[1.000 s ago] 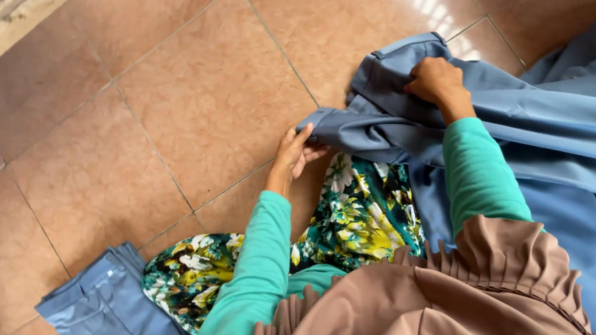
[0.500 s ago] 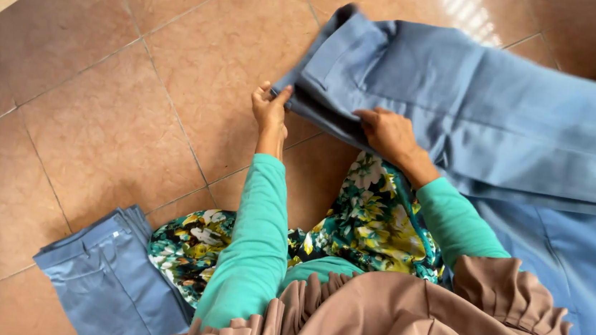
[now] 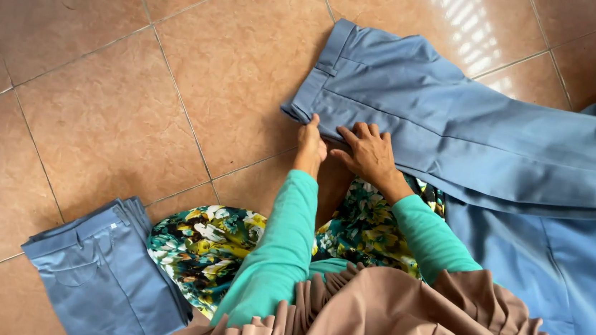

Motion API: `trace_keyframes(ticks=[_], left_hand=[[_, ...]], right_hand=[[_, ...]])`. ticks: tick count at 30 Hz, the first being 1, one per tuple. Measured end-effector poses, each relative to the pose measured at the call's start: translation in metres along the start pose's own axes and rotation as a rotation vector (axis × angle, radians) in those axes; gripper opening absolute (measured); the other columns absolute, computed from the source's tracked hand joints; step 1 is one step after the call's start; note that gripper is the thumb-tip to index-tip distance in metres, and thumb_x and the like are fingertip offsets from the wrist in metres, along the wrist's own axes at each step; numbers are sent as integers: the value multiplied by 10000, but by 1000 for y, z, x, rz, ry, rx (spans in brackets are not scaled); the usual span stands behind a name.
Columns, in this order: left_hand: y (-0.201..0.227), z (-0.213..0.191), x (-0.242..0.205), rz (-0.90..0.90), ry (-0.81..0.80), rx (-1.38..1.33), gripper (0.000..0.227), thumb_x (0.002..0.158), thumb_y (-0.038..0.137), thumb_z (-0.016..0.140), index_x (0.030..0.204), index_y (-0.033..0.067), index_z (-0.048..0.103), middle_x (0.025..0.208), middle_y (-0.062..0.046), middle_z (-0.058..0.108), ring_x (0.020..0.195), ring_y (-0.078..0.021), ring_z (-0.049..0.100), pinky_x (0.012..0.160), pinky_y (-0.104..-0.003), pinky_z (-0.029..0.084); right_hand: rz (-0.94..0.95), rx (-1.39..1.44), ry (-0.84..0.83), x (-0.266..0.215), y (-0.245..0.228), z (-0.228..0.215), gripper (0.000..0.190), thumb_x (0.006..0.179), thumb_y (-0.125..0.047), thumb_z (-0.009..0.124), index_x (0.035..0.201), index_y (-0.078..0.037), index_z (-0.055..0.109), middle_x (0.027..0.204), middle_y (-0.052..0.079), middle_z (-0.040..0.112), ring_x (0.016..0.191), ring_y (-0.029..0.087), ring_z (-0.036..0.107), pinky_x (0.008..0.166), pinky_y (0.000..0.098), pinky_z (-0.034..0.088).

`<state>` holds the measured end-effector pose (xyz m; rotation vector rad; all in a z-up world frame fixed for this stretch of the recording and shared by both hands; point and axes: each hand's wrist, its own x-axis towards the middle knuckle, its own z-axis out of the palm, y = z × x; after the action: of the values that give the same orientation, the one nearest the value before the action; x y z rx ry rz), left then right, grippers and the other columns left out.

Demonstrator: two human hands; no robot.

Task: Folding blue trousers into neat rectangles on a tiled floor.

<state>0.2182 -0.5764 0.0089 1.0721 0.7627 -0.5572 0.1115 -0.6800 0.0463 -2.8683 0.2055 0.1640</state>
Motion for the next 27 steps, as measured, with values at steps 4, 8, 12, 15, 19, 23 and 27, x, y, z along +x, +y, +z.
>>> trace_keyframes(ticks=[4,8,12,15,19,23,27], left_hand=[[39,-17,67,56,44,-76,851,1008,360,651,1587,-36,170,1667,-317,52,1544,-437,9,1232,-619,-57],[102,-92,132,102,87,-221,943,1012,409,652,1638,47,47,1683,-267,-118,1554,-368,-120,1253,-551,-136],[109,-234,201,101,204,-253,937,1027,485,615,1641,63,48,1687,-270,-94,1562,-384,-61,1262,-568,-99],[112,-294,187,43,305,-272,935,1002,525,653,1645,144,93,1668,-329,-62,1545,-444,-20,1238,-619,-18],[131,-321,161,17,305,-396,1086,949,585,684,1630,42,36,1637,-380,-55,1553,-412,-6,1255,-578,36],[167,-378,172,17,589,146,1012,945,731,508,1345,-199,500,1080,-401,673,1217,-464,598,972,-575,522],[184,-430,178,234,554,-367,998,923,704,599,1533,-46,348,1483,-390,439,1438,-454,368,1156,-631,358]], right_hand=[[-1,-141,-26,12,14,24,647,878,-479,679,1481,-368,471,1253,0,509,1188,262,513,901,483,468],[58,-160,-167,22,20,68,618,949,-336,622,1532,-350,417,1430,7,509,1385,253,450,1017,563,395],[19,-68,-347,28,-26,68,648,988,-131,465,1604,-294,349,1663,39,335,1557,265,241,1130,628,306],[-20,-39,-436,40,-58,77,805,954,-18,435,1679,-246,171,1753,57,122,1610,287,47,1207,680,161],[-88,-23,-434,55,-82,89,843,918,-25,450,1679,-238,157,1753,67,83,1609,303,18,1207,710,139],[-222,-16,-405,66,-108,96,701,993,-58,396,1648,-274,273,1728,57,214,1603,267,138,1220,620,227],[-246,-64,-349,63,-131,111,655,992,-74,420,1606,-298,371,1712,9,274,1591,226,199,1206,569,292]])
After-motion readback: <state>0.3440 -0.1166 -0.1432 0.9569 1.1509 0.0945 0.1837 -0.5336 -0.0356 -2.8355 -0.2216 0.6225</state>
